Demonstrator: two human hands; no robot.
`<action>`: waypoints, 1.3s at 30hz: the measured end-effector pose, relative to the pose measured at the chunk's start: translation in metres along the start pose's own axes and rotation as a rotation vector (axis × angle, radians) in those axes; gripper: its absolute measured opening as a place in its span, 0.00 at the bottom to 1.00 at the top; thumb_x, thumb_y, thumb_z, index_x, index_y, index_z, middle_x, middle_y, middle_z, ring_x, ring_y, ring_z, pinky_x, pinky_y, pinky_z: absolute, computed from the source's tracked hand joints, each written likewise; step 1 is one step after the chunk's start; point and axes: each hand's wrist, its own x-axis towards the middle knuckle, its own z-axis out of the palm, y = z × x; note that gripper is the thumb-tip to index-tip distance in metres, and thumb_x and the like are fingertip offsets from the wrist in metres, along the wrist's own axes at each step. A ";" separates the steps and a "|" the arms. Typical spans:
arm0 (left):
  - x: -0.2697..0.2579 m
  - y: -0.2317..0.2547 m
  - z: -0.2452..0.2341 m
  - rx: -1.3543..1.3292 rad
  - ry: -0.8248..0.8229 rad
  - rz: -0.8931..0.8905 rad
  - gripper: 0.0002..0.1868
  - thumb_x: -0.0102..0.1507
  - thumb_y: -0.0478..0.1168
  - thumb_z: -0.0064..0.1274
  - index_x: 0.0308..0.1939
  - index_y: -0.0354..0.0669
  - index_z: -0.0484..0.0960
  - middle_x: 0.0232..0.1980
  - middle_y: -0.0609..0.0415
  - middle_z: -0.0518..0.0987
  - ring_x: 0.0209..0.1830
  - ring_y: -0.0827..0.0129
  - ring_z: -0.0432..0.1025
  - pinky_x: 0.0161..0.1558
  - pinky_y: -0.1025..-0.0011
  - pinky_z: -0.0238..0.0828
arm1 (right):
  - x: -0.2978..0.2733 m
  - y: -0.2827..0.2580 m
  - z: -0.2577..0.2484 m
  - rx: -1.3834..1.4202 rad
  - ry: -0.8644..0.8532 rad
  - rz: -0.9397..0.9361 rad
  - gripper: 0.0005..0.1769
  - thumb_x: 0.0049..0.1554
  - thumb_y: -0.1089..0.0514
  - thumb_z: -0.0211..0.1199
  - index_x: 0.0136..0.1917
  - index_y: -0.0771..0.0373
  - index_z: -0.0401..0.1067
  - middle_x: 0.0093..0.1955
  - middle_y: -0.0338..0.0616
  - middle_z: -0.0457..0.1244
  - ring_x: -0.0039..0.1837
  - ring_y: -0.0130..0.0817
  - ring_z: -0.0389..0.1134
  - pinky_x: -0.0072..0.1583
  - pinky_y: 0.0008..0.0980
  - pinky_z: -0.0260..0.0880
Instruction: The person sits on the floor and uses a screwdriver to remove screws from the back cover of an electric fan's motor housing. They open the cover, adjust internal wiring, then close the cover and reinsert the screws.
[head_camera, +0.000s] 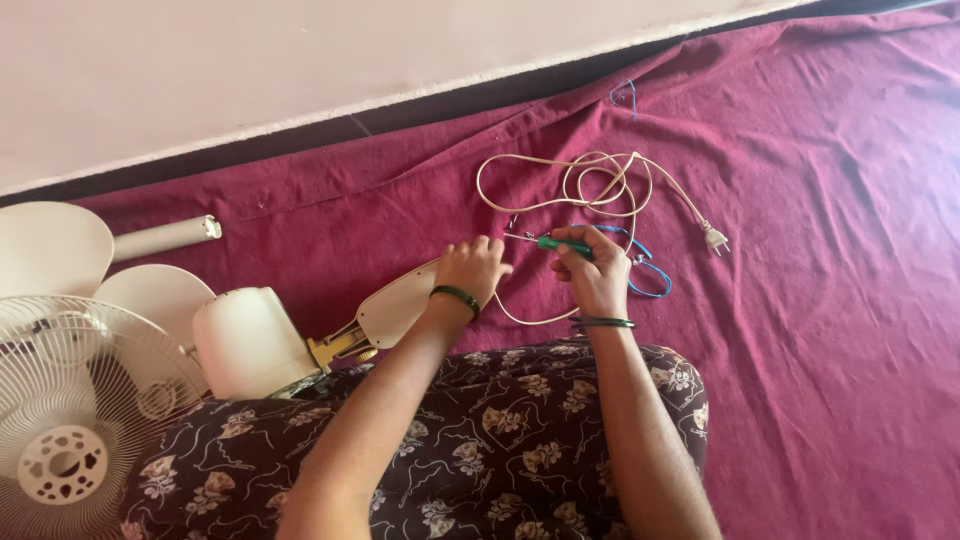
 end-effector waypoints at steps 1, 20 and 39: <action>-0.004 -0.006 -0.003 0.003 0.061 0.089 0.17 0.63 0.53 0.50 0.47 0.48 0.81 0.47 0.53 0.82 0.46 0.60 0.79 0.45 0.58 0.74 | 0.000 -0.001 0.000 0.010 0.002 0.003 0.10 0.58 0.68 0.61 0.52 0.65 0.79 0.41 0.40 0.71 0.38 0.23 0.72 0.41 0.23 0.74; 0.014 0.001 0.025 -0.312 0.217 -0.114 0.11 0.72 0.46 0.49 0.45 0.43 0.79 0.42 0.50 0.81 0.40 0.57 0.78 0.41 0.58 0.75 | 0.001 -0.001 0.000 0.034 -0.003 -0.009 0.10 0.58 0.67 0.61 0.53 0.66 0.79 0.39 0.39 0.70 0.39 0.22 0.71 0.41 0.22 0.73; -0.085 -0.059 -0.033 -0.771 0.673 -0.336 0.09 0.72 0.40 0.49 0.50 0.46 0.84 0.50 0.54 0.85 0.49 0.66 0.79 0.52 0.67 0.77 | 0.011 0.001 0.000 0.273 -0.030 0.116 0.07 0.62 0.63 0.61 0.52 0.65 0.76 0.40 0.43 0.72 0.33 0.25 0.70 0.36 0.25 0.72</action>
